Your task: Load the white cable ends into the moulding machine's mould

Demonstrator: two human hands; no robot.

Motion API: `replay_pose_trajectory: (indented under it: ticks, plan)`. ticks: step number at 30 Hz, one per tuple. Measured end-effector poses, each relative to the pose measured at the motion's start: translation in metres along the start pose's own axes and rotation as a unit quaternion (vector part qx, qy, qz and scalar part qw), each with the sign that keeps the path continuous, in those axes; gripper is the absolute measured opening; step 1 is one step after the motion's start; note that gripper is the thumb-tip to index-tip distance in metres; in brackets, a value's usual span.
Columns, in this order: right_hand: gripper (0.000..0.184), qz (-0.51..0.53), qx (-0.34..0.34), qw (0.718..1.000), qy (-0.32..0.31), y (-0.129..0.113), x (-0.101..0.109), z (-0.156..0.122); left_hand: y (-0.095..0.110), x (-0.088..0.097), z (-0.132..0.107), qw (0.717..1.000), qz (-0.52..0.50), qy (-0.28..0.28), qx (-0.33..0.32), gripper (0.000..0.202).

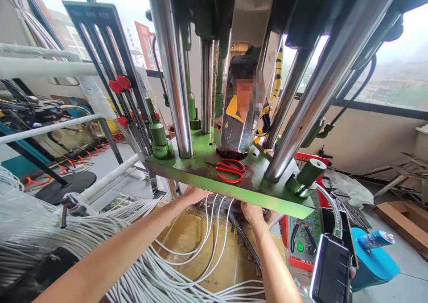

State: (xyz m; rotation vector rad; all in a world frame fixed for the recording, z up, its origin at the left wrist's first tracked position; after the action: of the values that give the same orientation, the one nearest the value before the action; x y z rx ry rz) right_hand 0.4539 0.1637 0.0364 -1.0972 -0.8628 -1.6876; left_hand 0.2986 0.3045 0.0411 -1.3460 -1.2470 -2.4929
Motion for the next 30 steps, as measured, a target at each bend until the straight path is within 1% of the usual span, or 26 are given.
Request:
replay_pose_trajectory:
  ticks: [3,4,7,9,12,15,18,21,23,26,28,30]
  plan:
    - [0.021,-0.003,0.0,1.0,-0.002,-0.001,0.001,-0.011,0.012,0.001,-0.007,0.999,0.03,0.007,-0.026,0.024]
    - [0.023,-0.002,0.002,1.0,-0.002,-0.002,0.002,-0.015,0.018,-0.001,-0.01,0.998,0.04,0.006,-0.039,0.023]
    - [0.042,0.008,0.027,1.0,-0.007,-0.016,0.003,-0.027,0.039,-0.009,-0.021,0.994,0.068,-0.011,-0.083,0.021]
    - [0.051,0.007,0.042,0.999,-0.013,-0.026,0.003,-0.031,0.05,-0.014,-0.025,0.99,0.084,-0.023,-0.106,0.024]
    - [0.048,-0.01,0.037,0.999,-0.033,-0.033,0.002,-0.027,0.058,-0.017,-0.024,0.987,0.104,-0.025,-0.12,0.023]
    - [0.043,-0.03,0.026,0.998,-0.056,-0.035,0.004,-0.017,0.054,-0.015,-0.022,0.986,0.118,-0.021,-0.116,0.023]
    - [0.044,-0.04,0.025,0.997,-0.068,-0.039,0.008,-0.009,0.044,-0.008,-0.022,0.987,0.129,-0.016,-0.099,0.027]
    - [0.044,-0.037,0.02,0.996,-0.074,-0.041,0.009,-0.006,0.036,-0.004,-0.023,0.987,0.127,-0.028,-0.091,0.027]
    - [0.043,-0.028,0.008,0.997,-0.075,-0.037,0.009,-0.005,0.034,-0.003,-0.022,0.989,0.117,-0.036,-0.089,0.025]
    - [0.041,-0.006,-0.017,0.997,-0.073,-0.026,0.012,-0.004,0.032,-0.001,-0.018,0.992,0.094,-0.04,-0.076,0.025]
    - [0.045,0.016,-0.02,0.997,-0.067,-0.022,0.018,-0.007,0.033,0.007,-0.018,0.995,0.076,-0.03,-0.062,0.027]
    - [0.055,0.04,-0.008,0.998,-0.056,-0.023,0.029,-0.017,0.04,0.022,-0.028,0.997,0.054,-0.012,-0.052,0.028]
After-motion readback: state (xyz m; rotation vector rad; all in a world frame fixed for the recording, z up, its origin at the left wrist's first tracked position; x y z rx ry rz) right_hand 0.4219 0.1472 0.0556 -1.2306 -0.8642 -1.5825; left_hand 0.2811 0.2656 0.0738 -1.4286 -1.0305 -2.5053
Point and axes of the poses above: each hand's wrist, its own z-axis towards the middle knuckle, its own x-axis out of the back of the hand, y = z × x, the point moved 10 cm from there along z, towards the middle knuckle, and after that the axes turned 8 degrees about -z, right-handed, at the moved point
